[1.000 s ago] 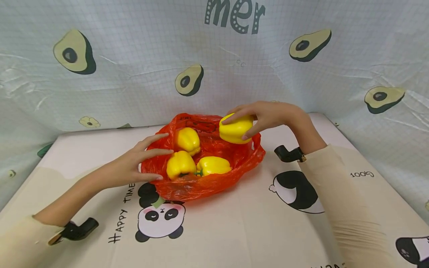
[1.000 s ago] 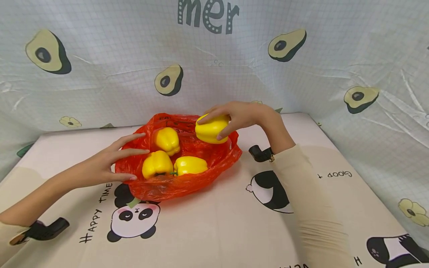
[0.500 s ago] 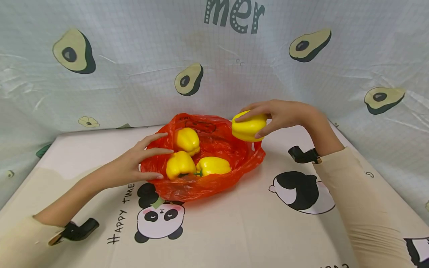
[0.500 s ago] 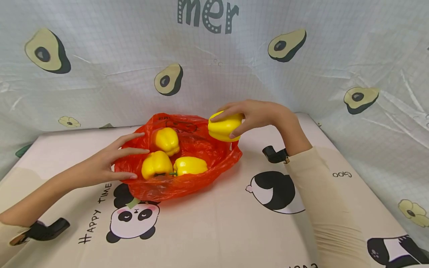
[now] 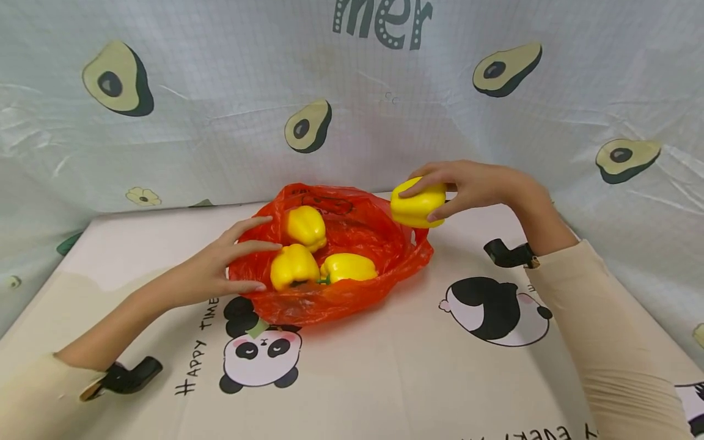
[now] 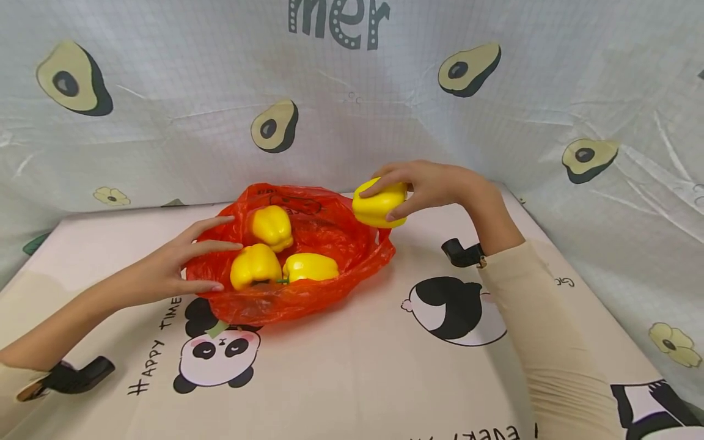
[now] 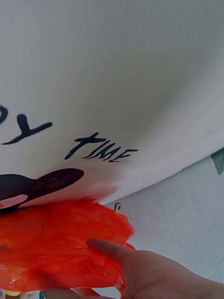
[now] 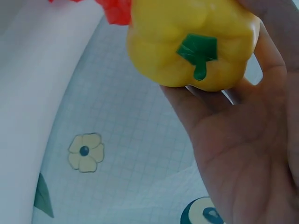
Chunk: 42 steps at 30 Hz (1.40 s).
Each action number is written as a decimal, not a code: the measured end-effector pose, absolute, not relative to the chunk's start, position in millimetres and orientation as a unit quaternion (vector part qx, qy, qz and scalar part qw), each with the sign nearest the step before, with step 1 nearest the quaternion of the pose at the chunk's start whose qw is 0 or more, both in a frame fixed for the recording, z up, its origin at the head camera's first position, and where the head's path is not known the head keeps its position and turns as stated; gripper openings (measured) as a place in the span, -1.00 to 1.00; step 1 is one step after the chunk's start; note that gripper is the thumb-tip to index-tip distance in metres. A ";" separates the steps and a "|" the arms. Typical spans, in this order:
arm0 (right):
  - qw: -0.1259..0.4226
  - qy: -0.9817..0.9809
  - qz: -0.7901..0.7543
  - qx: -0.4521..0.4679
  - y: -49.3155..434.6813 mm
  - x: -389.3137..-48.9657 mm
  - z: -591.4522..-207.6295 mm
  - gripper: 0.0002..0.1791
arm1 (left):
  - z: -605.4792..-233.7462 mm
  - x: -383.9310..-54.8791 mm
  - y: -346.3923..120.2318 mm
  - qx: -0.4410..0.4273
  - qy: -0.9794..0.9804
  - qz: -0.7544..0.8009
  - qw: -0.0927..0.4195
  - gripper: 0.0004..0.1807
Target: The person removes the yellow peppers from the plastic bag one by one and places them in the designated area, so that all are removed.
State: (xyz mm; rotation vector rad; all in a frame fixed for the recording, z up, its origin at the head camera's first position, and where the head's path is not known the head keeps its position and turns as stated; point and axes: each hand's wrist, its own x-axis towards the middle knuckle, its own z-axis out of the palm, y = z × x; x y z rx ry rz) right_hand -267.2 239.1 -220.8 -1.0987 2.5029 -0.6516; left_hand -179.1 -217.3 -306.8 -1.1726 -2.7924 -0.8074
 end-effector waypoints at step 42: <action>0.106 0.921 -0.216 -0.308 281.7 -258.9 -239.6 -0.41 | -305.1 -181.7 -216.6 -0.367 -0.889 -0.273 0.002 -0.41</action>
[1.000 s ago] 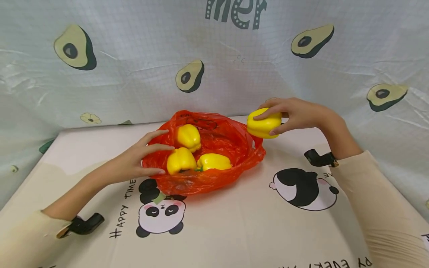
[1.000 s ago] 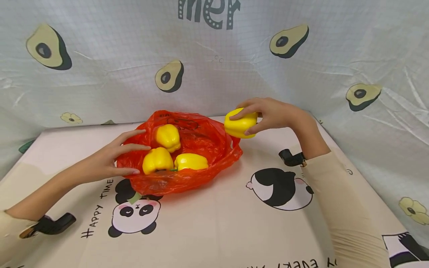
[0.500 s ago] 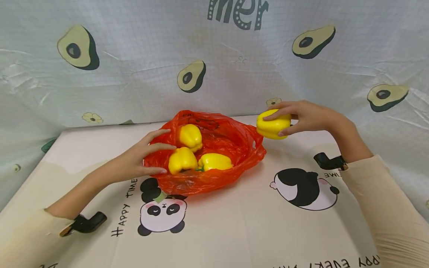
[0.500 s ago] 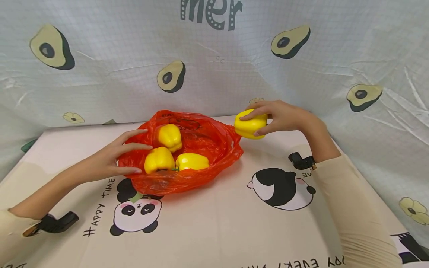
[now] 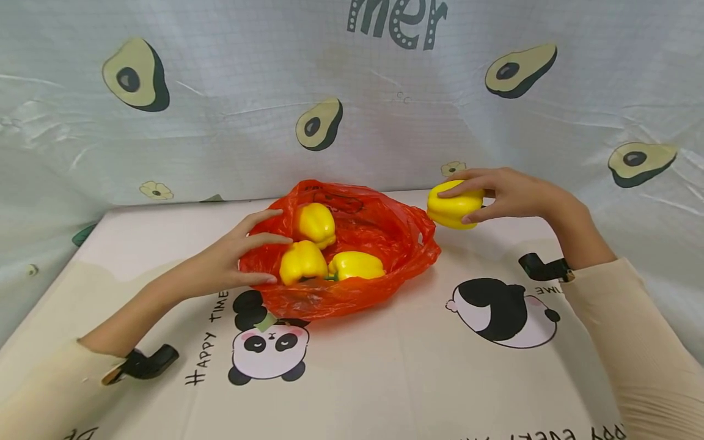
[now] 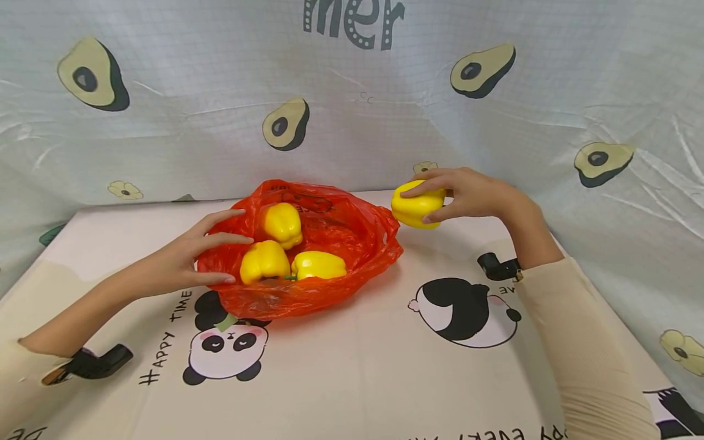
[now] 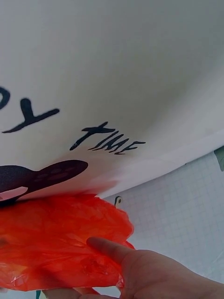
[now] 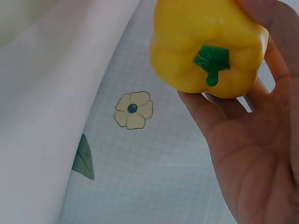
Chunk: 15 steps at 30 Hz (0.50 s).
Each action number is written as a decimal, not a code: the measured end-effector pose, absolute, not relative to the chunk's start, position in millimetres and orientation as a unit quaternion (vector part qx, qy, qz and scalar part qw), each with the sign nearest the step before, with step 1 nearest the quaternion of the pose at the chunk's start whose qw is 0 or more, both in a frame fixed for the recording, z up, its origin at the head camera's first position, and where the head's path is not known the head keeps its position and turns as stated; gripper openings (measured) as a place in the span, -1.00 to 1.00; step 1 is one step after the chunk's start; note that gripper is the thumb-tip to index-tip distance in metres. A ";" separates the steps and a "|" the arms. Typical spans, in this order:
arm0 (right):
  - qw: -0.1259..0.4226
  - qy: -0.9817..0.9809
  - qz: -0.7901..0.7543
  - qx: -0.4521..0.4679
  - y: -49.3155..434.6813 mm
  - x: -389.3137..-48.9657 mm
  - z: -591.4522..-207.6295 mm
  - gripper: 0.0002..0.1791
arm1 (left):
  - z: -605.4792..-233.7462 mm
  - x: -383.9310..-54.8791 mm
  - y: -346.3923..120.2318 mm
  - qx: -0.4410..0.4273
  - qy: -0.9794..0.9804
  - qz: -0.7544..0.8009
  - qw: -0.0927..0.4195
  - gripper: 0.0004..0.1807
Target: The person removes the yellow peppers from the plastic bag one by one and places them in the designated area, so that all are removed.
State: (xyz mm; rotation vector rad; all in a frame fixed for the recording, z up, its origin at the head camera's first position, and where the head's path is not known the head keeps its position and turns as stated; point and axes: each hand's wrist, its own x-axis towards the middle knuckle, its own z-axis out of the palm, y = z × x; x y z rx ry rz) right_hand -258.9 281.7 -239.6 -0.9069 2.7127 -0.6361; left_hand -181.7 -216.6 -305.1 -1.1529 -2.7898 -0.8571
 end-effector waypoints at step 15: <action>0.105 0.923 -0.225 -0.294 290.7 -263.5 -247.1 -0.43 | -307.0 -181.1 -219.3 -0.359 -0.894 -0.268 -0.010 -0.33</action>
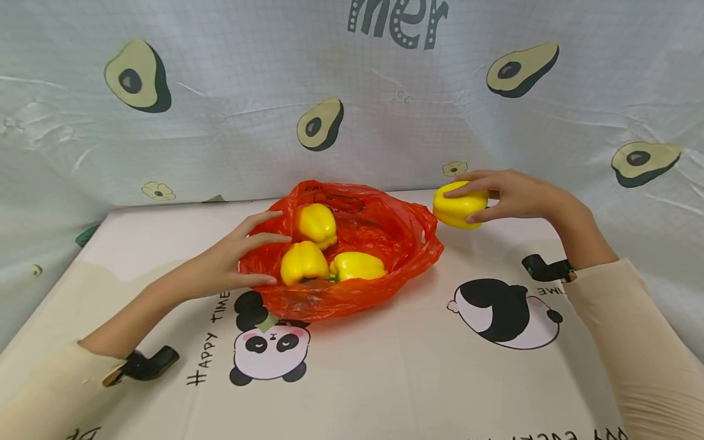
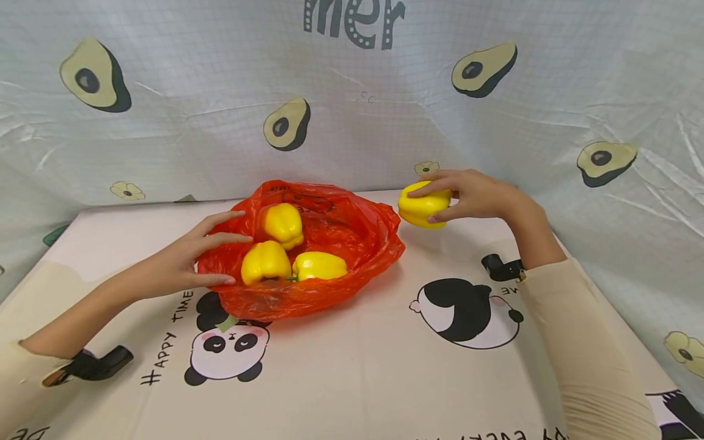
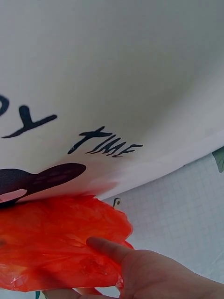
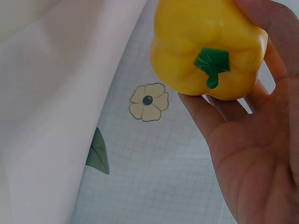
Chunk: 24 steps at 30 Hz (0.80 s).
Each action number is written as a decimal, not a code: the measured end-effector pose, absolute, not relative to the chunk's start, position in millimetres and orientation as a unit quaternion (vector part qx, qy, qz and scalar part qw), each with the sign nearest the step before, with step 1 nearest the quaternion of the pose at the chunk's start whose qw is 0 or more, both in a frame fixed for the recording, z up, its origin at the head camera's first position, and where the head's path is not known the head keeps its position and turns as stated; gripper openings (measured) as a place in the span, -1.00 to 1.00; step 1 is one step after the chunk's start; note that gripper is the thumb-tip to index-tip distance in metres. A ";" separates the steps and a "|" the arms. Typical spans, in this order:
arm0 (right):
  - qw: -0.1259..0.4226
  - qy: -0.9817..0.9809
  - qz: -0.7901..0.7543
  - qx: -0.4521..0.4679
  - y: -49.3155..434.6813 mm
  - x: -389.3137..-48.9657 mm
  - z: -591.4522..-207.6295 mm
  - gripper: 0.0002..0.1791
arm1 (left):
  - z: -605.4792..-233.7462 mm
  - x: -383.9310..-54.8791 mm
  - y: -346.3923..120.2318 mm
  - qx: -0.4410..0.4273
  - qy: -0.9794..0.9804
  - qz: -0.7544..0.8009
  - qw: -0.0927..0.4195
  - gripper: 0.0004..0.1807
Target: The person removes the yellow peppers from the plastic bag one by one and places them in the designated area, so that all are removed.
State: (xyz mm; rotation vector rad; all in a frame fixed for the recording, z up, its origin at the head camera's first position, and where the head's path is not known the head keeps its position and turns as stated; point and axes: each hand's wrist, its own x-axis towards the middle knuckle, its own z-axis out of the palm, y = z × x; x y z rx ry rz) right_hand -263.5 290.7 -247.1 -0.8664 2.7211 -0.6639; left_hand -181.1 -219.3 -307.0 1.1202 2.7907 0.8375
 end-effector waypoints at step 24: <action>0.105 0.940 -0.190 -0.263 309.2 -272.8 -269.5 -0.41 | -307.6 -188.3 -223.4 0.369 0.887 0.276 0.012 -0.34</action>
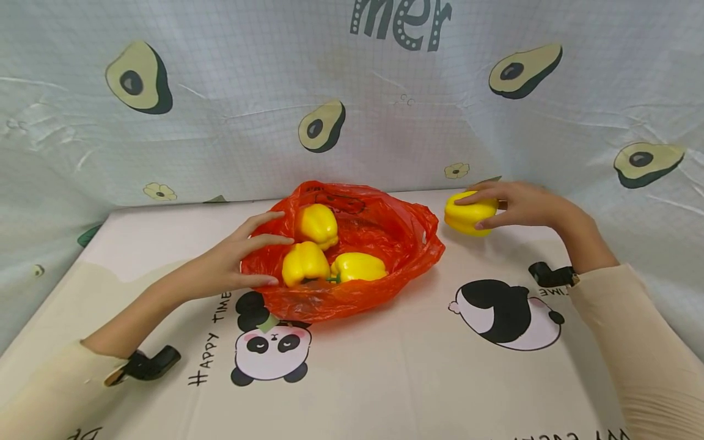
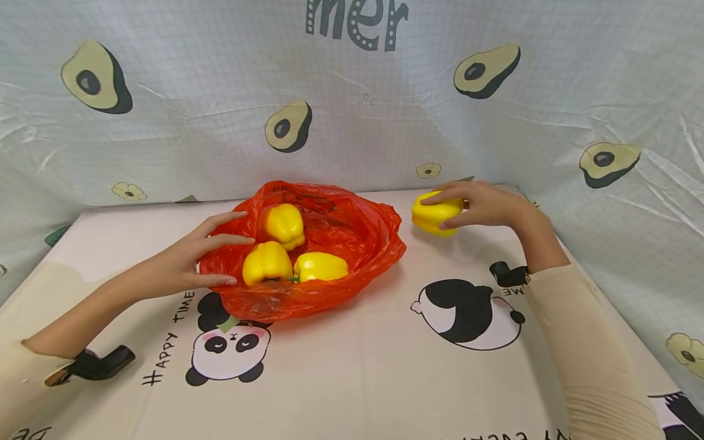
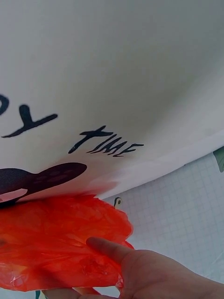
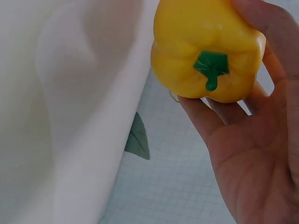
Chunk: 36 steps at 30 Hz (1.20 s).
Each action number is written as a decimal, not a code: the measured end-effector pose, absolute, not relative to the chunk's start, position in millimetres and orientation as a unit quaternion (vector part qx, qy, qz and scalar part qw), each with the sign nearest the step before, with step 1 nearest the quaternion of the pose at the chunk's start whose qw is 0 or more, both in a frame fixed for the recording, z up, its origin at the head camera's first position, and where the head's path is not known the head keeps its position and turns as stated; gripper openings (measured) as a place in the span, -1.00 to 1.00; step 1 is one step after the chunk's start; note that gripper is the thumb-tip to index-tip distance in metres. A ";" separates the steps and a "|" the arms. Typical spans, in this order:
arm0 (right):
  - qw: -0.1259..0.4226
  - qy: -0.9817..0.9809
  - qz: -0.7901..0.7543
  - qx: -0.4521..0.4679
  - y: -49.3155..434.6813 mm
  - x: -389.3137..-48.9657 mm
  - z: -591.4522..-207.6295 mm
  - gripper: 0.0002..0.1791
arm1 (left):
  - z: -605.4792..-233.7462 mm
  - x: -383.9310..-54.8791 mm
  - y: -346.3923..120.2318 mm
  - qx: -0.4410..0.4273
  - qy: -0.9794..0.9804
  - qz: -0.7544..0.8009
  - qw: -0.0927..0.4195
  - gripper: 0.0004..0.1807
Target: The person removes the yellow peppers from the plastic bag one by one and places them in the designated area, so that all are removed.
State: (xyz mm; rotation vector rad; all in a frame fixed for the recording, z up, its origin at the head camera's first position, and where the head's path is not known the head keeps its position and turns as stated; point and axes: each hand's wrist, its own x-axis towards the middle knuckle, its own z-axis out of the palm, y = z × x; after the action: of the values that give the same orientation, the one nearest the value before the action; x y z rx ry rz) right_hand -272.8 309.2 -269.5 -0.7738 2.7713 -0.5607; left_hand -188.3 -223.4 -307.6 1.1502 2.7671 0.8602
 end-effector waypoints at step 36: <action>0.137 0.928 -0.263 -0.227 313.4 -282.1 -298.9 -0.26 | -310.0 -188.3 -222.8 0.361 0.891 0.275 0.019 -0.34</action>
State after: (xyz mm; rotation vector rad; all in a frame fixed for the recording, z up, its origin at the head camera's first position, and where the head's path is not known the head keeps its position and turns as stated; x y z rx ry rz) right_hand -282.1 313.4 -298.9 -0.6561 2.6852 -0.7604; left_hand -188.3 -222.8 -310.0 1.1204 2.7666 0.8537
